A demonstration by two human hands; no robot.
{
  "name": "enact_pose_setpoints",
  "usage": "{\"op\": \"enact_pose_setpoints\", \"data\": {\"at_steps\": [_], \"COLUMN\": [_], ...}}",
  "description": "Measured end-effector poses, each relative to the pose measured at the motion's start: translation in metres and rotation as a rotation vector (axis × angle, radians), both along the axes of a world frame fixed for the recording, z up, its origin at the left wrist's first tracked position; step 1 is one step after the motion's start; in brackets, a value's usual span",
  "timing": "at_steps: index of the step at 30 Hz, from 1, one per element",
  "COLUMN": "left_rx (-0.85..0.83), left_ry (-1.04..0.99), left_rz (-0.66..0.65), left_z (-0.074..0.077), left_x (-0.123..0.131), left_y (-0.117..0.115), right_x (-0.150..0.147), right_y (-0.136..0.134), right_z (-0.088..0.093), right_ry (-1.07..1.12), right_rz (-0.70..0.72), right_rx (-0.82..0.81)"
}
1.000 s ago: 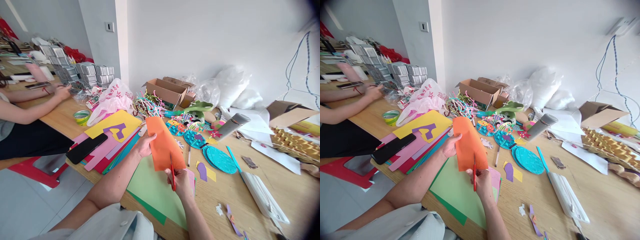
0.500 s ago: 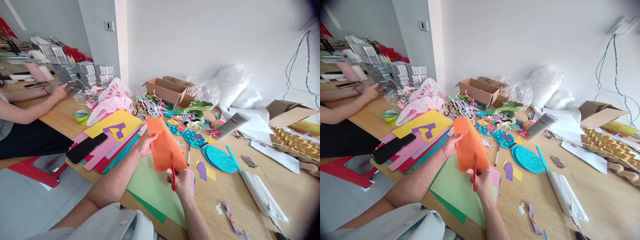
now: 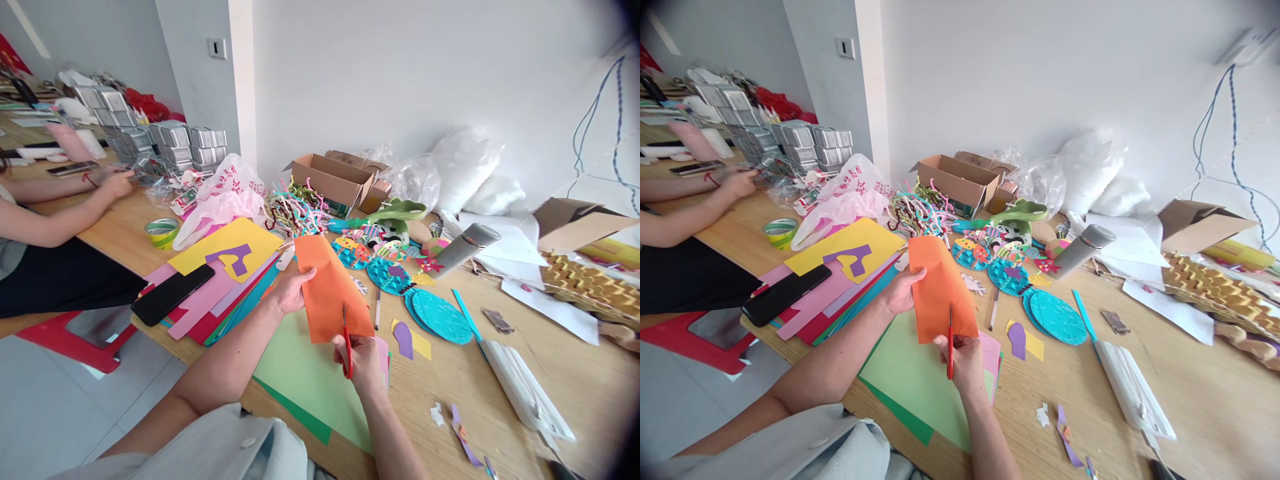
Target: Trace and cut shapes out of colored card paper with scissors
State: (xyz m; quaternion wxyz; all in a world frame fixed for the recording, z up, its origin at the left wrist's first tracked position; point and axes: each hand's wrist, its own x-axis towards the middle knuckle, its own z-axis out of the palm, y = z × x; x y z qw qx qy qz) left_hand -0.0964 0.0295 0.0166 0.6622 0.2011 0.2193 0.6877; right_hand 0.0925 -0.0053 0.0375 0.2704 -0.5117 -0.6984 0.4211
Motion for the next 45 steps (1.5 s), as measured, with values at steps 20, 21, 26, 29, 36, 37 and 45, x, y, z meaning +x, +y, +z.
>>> {"op": "enact_pose_setpoints", "data": {"at_steps": [20, 21, 26, 29, 36, 37, 45], "left_rx": [0.022, 0.022, 0.028, 0.059, -0.062, -0.071, -0.060], "left_ry": [0.041, 0.042, 0.036, 0.008, 0.035, 0.048, 0.080], "left_rz": [-0.026, -0.030, -0.041, -0.058, -0.017, -0.002, 0.029], "left_z": [-0.005, -0.006, -0.004, 0.000, -0.003, -0.004, -0.008], "left_x": [0.000, 0.000, -0.001, -0.003, -0.006, -0.006, -0.002], "left_y": [0.001, 0.001, 0.000, -0.002, 0.001, 0.001, 0.002], "right_x": [0.001, 0.001, 0.002, 0.002, 0.002, 0.002, 0.004], "right_y": [-0.001, -0.002, -0.001, 0.001, 0.003, 0.003, 0.007], "right_z": [0.001, 0.001, -0.002, -0.007, -0.015, -0.016, -0.019], "right_ry": [0.040, 0.042, 0.051, 0.095, 0.188, 0.180, 0.177], "right_rz": [0.028, 0.026, 0.012, 0.027, 0.135, 0.131, 0.141], "right_rx": [0.045, 0.046, 0.022, -0.007, -0.124, -0.118, -0.075]}}
